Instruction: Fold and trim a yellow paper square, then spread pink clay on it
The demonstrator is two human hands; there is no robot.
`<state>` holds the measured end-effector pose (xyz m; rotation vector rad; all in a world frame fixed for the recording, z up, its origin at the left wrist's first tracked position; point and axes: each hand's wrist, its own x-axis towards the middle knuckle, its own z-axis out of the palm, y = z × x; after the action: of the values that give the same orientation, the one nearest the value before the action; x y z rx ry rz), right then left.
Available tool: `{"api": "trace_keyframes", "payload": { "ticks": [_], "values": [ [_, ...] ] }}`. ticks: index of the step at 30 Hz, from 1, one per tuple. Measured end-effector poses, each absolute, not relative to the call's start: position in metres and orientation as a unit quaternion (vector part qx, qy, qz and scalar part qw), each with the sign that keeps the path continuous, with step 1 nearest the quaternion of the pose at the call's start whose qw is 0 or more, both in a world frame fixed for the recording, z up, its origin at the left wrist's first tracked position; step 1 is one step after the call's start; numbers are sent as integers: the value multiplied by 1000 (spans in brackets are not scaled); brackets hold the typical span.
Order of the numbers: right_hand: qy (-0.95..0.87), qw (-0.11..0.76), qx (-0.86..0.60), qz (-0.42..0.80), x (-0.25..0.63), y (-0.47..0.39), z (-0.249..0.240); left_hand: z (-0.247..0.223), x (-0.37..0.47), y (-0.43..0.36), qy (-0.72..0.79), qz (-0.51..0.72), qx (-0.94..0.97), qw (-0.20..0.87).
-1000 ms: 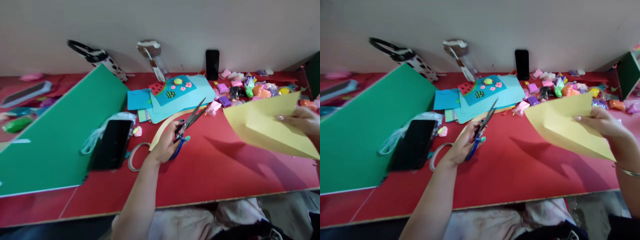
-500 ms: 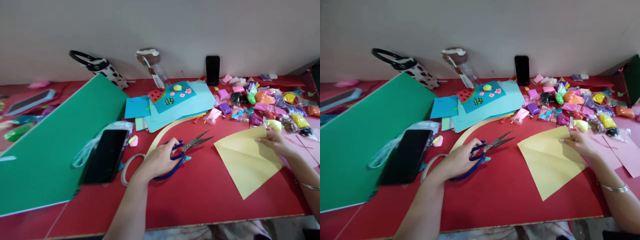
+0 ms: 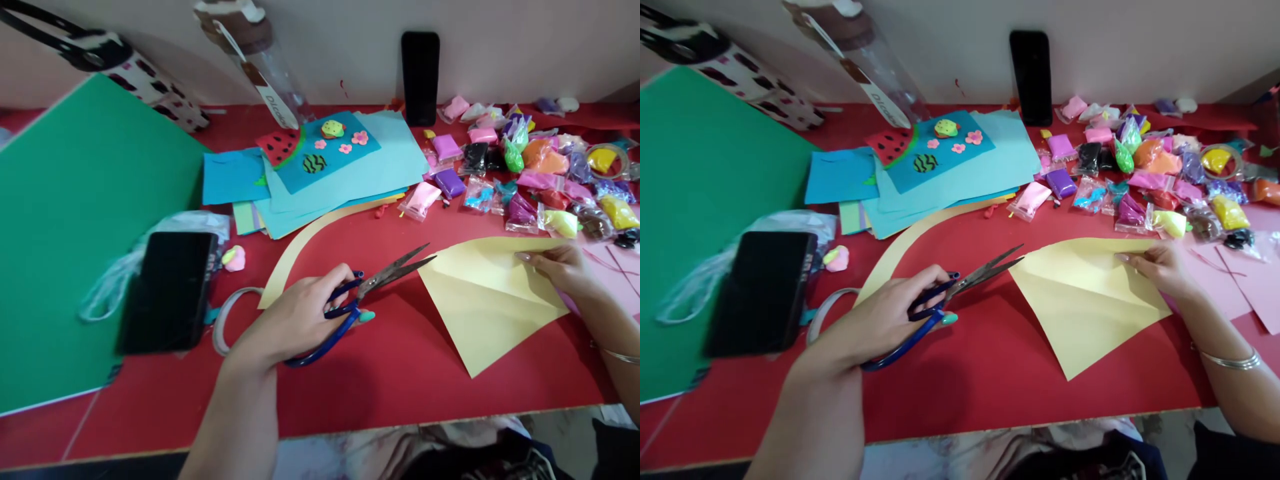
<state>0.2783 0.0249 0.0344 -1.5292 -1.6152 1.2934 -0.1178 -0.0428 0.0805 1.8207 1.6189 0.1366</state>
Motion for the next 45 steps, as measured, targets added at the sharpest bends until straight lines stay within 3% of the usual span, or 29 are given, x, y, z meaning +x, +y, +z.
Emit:
{"api": "trace_keyframes", "payload": {
  "ticks": [45],
  "values": [
    [-589,309,-573,480,284,23,27,74,-116,-45,607,84,708,352]
  ]
}}
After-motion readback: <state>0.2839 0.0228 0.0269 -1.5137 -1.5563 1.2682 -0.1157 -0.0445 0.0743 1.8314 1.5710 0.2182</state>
